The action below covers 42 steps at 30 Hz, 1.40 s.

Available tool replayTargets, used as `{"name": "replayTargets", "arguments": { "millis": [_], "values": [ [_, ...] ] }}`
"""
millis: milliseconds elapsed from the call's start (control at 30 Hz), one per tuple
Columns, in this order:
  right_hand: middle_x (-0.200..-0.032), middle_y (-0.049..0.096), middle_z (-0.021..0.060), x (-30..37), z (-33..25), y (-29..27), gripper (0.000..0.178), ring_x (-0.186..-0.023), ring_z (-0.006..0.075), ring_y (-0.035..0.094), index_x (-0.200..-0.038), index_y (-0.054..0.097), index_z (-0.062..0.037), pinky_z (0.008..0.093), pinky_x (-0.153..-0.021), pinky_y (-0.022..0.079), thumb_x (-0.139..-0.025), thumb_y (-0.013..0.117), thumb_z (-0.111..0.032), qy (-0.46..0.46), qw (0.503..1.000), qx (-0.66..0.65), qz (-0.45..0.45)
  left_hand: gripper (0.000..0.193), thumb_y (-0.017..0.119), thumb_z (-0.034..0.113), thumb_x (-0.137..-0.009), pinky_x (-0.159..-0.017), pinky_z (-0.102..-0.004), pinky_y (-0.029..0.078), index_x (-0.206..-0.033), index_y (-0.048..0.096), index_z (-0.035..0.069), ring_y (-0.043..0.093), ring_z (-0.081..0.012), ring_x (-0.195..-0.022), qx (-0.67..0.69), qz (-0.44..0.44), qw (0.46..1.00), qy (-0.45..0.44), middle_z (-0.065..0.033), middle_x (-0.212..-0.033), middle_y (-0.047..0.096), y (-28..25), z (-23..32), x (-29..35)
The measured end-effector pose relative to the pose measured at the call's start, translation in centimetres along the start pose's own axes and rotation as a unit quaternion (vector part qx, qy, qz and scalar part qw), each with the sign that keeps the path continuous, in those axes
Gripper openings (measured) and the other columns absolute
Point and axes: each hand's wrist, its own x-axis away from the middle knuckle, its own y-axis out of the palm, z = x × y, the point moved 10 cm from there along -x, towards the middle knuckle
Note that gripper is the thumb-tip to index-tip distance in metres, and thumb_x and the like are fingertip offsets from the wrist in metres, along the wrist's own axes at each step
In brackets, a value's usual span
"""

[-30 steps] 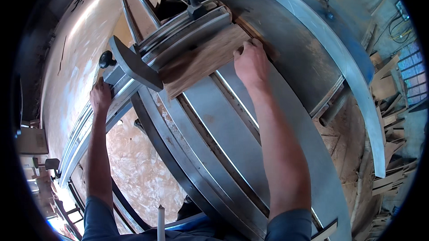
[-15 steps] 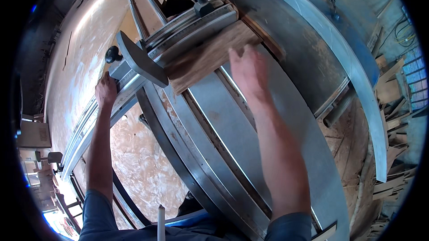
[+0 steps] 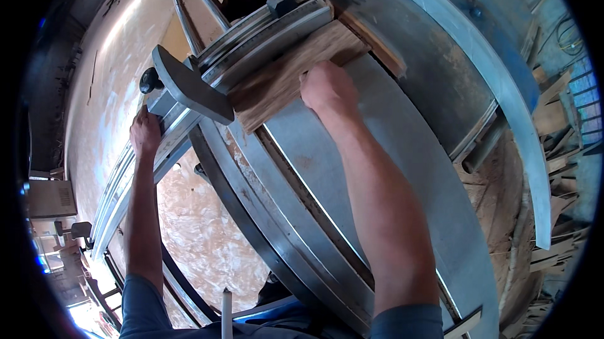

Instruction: The person walks through a workshop, picks up a piece of wood, and carries it to a table saw. They then use the table saw to cut the wood into smaller pieces, handling the material with both hands to guide it through the blade.

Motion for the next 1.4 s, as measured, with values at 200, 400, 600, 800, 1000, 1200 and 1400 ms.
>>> {"name": "replayTargets", "arguments": {
  "millis": [200,400,600,800,1000,1200,1400],
  "values": [
    [-0.102,0.067,0.0193,-0.3,0.1,0.1,0.022,-0.1,0.0353,0.063,-0.091,0.07,-0.0041,0.0412,-0.085,0.051,-0.084,0.06,-0.022,0.008,1.0,-0.019,0.009,0.027,0.04,0.019,-0.088,-0.079,-0.0493,0.045,-0.099,0.059,0.003,0.059,-0.0405,-0.091,0.022,-0.017,1.0,-0.005,-0.0216,-0.096,0.063,0.6,-0.1,-0.4],
    [-0.093,0.069,0.0194,-0.5,-0.1,0.5,0.014,-0.092,0.0356,0.066,-0.085,0.071,-0.0049,0.0399,-0.077,0.055,-0.076,0.062,-0.011,-0.007,0.999,-0.012,0.031,0.023,0.04,0.017,-0.086,-0.076,-0.0513,0.044,-0.092,0.057,0.003,0.058,-0.0429,-0.086,0.009,0.008,1.0,0.023,-0.0237,-0.09,0.062,0.2,0.3,-0.3],
    [-0.062,0.067,0.0077,0.0,0.0,0.0,0.034,-0.074,0.0239,0.068,-0.074,0.068,-0.0074,0.036,-0.071,0.053,-0.09,0.052,-0.032,0.004,0.999,0.015,0.038,0.022,0.04,0.017,-0.087,-0.076,-0.0512,0.045,-0.093,0.057,0.003,0.058,-0.0427,-0.086,0.014,0.028,0.999,0.017,-0.0229,-0.091,0.062,-0.3,0.7,-0.2],
    [-0.091,0.069,0.0179,0.5,-0.7,-0.3,0.014,-0.091,0.0356,0.066,-0.083,0.071,-0.0063,0.0413,-0.076,0.054,-0.078,0.062,-0.015,-0.002,1.0,-0.006,0.028,0.024,0.04,0.018,-0.089,-0.077,-0.0509,0.045,-0.094,0.057,0.003,0.058,-0.0421,-0.089,0.025,0.01,1.0,-0.004,-0.0228,-0.094,0.062,0.3,-0.5,-0.4],
    [-0.089,0.069,0.0167,0.3,-0.5,-0.5,0.021,-0.088,0.034,0.066,-0.085,0.07,-0.0061,0.0404,-0.074,0.054,-0.082,0.061,-0.024,-0.028,0.998,0.023,0.053,0.024,0.04,0.018,-0.088,-0.079,-0.0502,0.044,-0.095,0.057,0.003,0.057,-0.0417,-0.091,0.049,0.02,0.999,-0.005,-0.0225,-0.096,0.062,0.1,0.1,-0.1],
    [-0.092,0.069,0.0167,0.4,-0.4,-0.6,0.013,-0.09,0.0348,0.066,-0.083,0.071,-0.007,0.041,-0.077,0.054,-0.077,0.062,-0.014,-0.009,0.998,-0.033,0.046,0.025,0.04,0.019,-0.089,-0.079,-0.0499,0.045,-0.096,0.058,0.003,0.058,-0.0415,-0.091,0.034,0.022,0.999,-0.002,-0.0224,-0.095,0.062,0.1,-0.1,-0.2],
    [-0.094,0.068,0.0184,0.7,-0.6,-0.5,0.013,-0.092,0.035,0.066,-0.084,0.07,-0.0051,0.0411,-0.077,0.054,-0.076,0.061,-0.009,-0.003,0.999,-0.032,0.014,0.025,0.04,0.02,-0.089,-0.078,-0.0495,0.045,-0.096,0.058,0.003,0.058,-0.041,-0.091,0.047,0.029,0.998,-0.008,-0.0223,-0.094,0.062,0.1,-0.2,0.0]
  ]
}}
